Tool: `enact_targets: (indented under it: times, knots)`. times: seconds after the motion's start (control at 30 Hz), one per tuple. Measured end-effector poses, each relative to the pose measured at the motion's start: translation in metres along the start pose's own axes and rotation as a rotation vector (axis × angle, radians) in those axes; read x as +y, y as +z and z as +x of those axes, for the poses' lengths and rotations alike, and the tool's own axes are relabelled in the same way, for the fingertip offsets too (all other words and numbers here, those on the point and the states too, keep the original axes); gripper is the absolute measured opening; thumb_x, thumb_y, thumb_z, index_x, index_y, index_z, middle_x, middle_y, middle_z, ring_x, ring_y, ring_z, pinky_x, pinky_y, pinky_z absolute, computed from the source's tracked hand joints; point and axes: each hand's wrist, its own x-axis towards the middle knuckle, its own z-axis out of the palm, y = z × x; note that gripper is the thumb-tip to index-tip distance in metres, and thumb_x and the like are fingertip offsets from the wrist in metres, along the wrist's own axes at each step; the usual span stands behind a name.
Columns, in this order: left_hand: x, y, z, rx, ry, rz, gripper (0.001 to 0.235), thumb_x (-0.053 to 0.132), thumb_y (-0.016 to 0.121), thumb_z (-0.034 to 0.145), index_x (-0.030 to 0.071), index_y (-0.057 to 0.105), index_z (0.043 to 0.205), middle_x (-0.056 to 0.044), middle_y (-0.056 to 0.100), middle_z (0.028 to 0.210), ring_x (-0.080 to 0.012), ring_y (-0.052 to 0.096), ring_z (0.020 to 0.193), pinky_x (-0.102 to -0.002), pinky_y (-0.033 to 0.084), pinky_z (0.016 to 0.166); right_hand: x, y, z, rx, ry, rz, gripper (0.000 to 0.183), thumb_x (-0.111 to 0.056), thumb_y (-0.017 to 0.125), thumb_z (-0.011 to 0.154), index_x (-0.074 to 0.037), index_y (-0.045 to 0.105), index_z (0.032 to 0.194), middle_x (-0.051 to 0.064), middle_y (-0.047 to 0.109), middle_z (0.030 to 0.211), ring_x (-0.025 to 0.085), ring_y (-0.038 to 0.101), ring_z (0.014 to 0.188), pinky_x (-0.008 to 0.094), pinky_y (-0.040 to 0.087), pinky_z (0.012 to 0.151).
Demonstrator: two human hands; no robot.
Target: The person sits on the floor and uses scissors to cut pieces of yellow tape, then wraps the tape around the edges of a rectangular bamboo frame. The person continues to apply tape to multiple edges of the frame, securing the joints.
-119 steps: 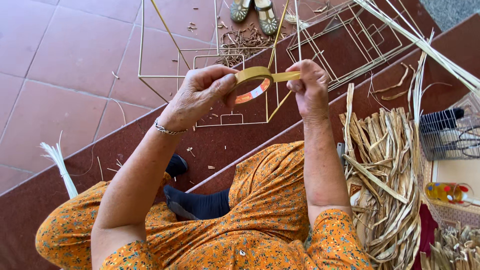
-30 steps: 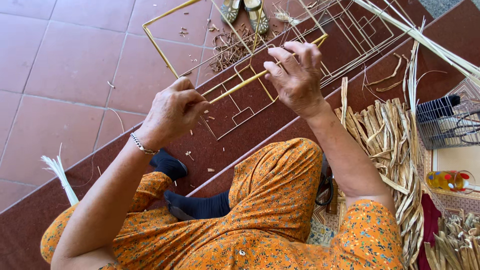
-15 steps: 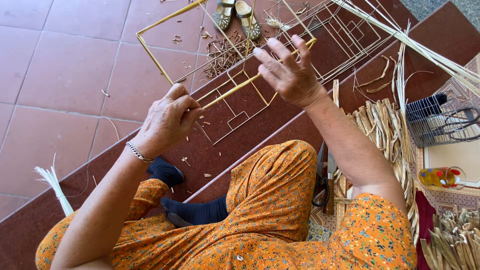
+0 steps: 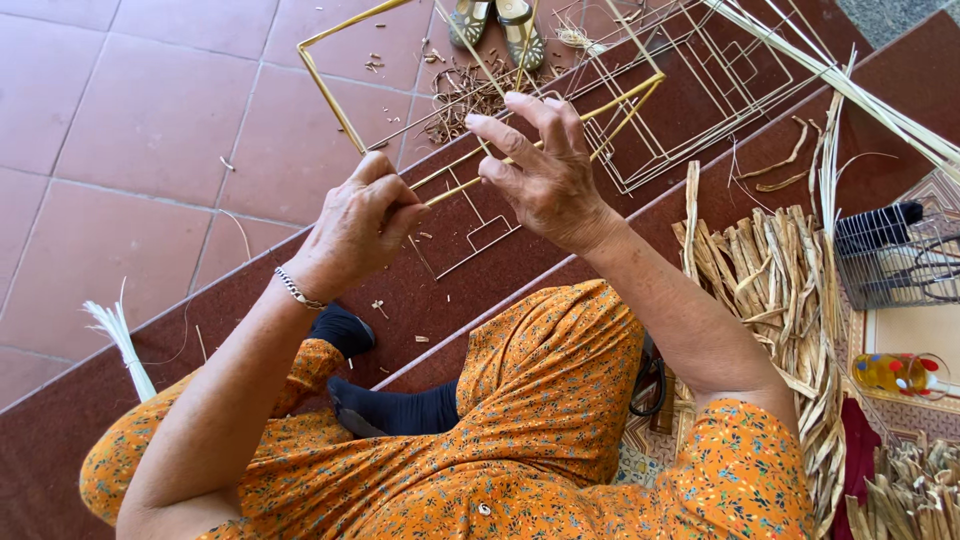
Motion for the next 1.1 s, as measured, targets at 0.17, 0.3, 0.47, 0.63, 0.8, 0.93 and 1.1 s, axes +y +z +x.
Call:
enact_targets:
  times: [0.17,0.3,0.47,0.63,0.8,0.93,1.1]
  knots:
    - [0.001,0.003,-0.001,0.034,-0.011,-0.012,0.014,0.011,0.077,0.089,0.002,0.066,0.090,-0.015,0.058,0.098,-0.0350,0.066,0.082,-0.046,0.054,0.072,-0.008,-0.007,0.025,-0.116,-0.029,0.035,0.014,-0.018,0.072,0.098,-0.014,0.067,0.085,-0.001,0.065,0.136,0.029,0.041,0.137,0.058,0.027,0.116]
    - [-0.002,0.009,0.001,0.039,0.006,-0.012,0.016,0.012,0.077,0.090,0.002,0.065,0.090,-0.015,0.057,0.099,-0.0360,0.065,0.081,-0.047,0.054,0.070,-0.029,0.001,0.032,-0.172,-0.020,0.091,0.003,-0.014,0.073,0.096,-0.015,0.071,0.094,-0.002,0.070,0.108,0.023,0.056,0.120,0.065,0.023,0.120]
    - [-0.003,0.009,-0.009,0.087,-0.003,-0.031,0.017,0.013,0.077,0.091,0.002,0.064,0.093,-0.016,0.055,0.099,-0.0361,0.064,0.080,-0.046,0.053,0.069,-0.035,0.008,0.033,-0.190,0.150,0.564,0.011,-0.019,0.077,0.098,-0.012,0.071,0.103,0.001,0.070,0.088,0.019,0.066,0.088,0.057,0.028,0.124]
    - [0.000,0.018,-0.012,0.170,0.087,0.057,0.017,0.014,0.075,0.095,0.003,0.061,0.095,-0.016,0.052,0.103,-0.0351,0.063,0.082,-0.046,0.054,0.071,-0.027,0.008,0.028,-0.255,0.264,0.613,0.012,-0.020,0.079,0.095,-0.012,0.069,0.095,0.000,0.068,0.081,0.017,0.068,0.080,0.057,0.032,0.126]
    - [0.006,0.023,-0.016,0.219,0.116,0.174,0.020,0.016,0.073,0.097,0.003,0.058,0.095,-0.016,0.049,0.102,-0.0353,0.063,0.080,-0.045,0.054,0.068,-0.037,0.002,0.037,-0.131,0.130,0.447,0.013,-0.013,0.078,0.093,-0.010,0.067,0.100,0.006,0.069,0.094,0.026,0.069,0.097,0.059,0.034,0.120]
    - [0.008,0.020,-0.016,0.226,0.060,0.123,0.015,0.012,0.073,0.095,0.003,0.062,0.100,-0.017,0.051,0.102,-0.0352,0.063,0.076,-0.046,0.052,0.065,-0.064,0.001,0.042,-0.041,0.149,0.430,0.046,0.008,0.061,0.091,0.004,0.061,0.136,0.018,0.068,0.118,0.037,0.065,0.113,0.054,0.043,0.117]
    - [0.014,0.017,-0.022,0.259,-0.047,-0.021,0.023,0.012,0.074,0.097,0.003,0.059,0.112,-0.015,0.056,0.108,-0.0308,0.067,0.081,-0.042,0.055,0.066,-0.069,0.007,0.047,-0.092,0.293,0.760,0.030,0.003,0.065,0.090,-0.001,0.065,0.119,0.015,0.072,0.107,0.030,0.072,0.100,0.041,0.057,0.091]
